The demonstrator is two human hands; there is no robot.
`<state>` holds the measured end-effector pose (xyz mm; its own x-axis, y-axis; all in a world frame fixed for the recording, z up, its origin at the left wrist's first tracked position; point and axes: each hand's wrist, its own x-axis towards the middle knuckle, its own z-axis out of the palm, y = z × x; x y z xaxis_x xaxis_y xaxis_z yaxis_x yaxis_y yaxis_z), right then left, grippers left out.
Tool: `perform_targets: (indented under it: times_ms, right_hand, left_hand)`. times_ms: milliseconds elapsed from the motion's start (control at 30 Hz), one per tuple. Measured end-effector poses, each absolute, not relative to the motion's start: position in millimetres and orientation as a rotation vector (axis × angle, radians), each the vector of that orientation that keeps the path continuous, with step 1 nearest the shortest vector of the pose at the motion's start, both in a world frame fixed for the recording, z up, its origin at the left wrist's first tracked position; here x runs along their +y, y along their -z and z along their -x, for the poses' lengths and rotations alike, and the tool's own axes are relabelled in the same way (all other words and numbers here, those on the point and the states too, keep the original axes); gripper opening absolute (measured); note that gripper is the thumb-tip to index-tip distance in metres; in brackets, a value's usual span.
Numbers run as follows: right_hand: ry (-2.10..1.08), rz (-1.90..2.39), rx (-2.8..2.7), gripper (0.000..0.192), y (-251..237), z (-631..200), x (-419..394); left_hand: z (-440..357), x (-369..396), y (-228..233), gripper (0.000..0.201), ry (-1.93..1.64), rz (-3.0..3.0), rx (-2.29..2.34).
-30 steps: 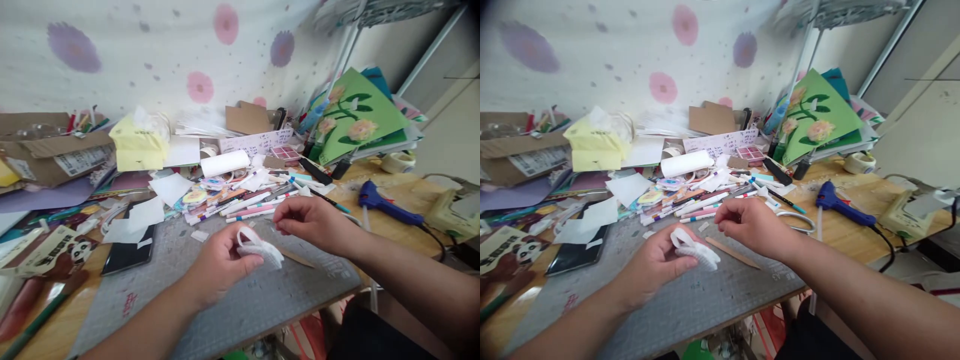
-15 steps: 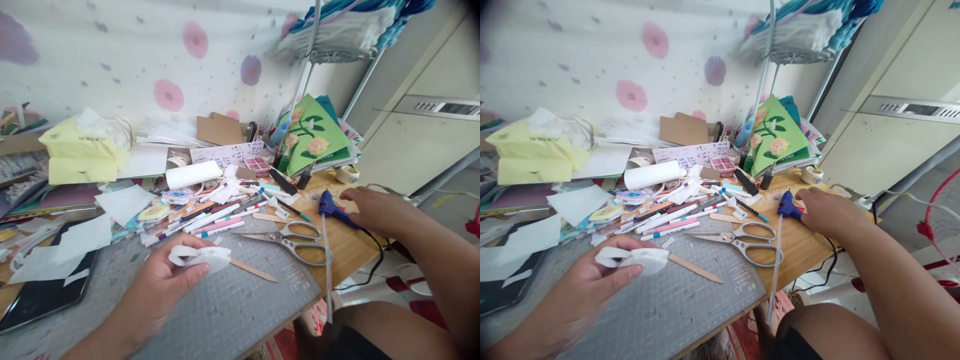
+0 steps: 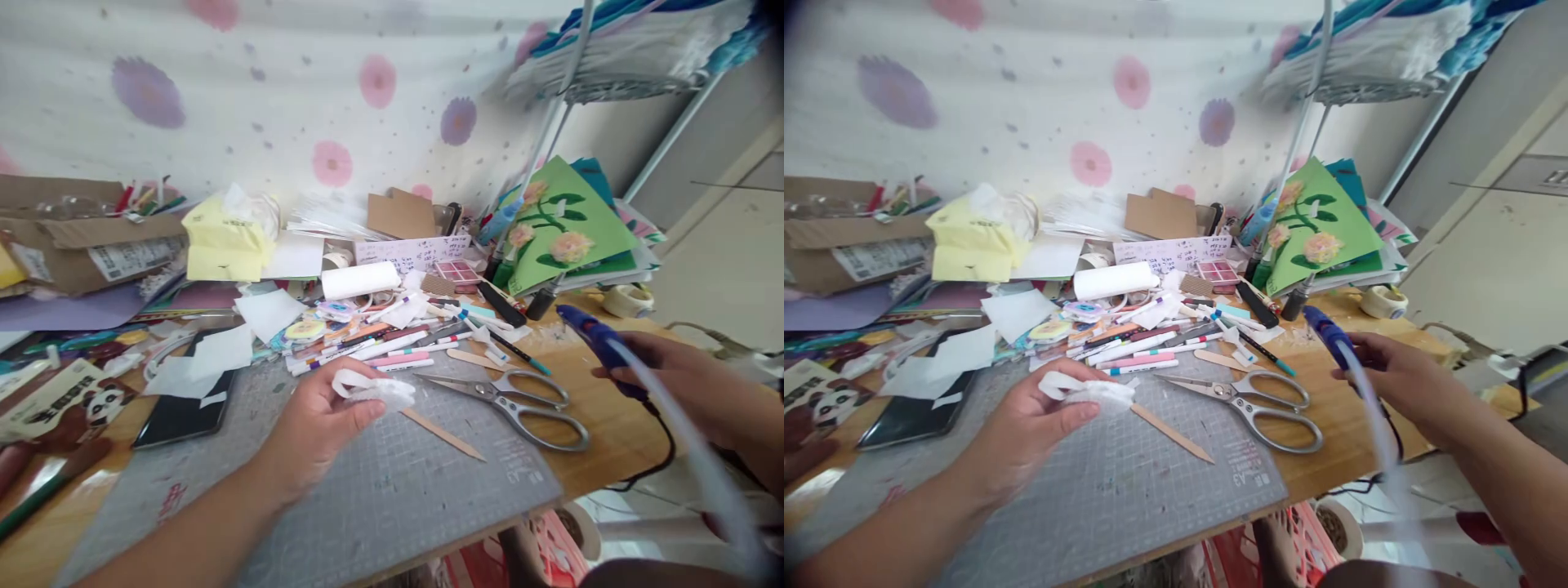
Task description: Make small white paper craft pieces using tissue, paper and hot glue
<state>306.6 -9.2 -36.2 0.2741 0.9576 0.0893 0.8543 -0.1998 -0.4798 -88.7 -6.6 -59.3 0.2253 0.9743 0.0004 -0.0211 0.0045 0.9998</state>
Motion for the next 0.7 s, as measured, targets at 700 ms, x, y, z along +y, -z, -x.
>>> perform_targets:
  times_ms: [700]
  right_hand:
    - [-1.235,1.228,-1.833,0.019,44,-179,-39]
  left_hand:
    - [90,-8,57,0.010,-1.172,-1.390,0.930]
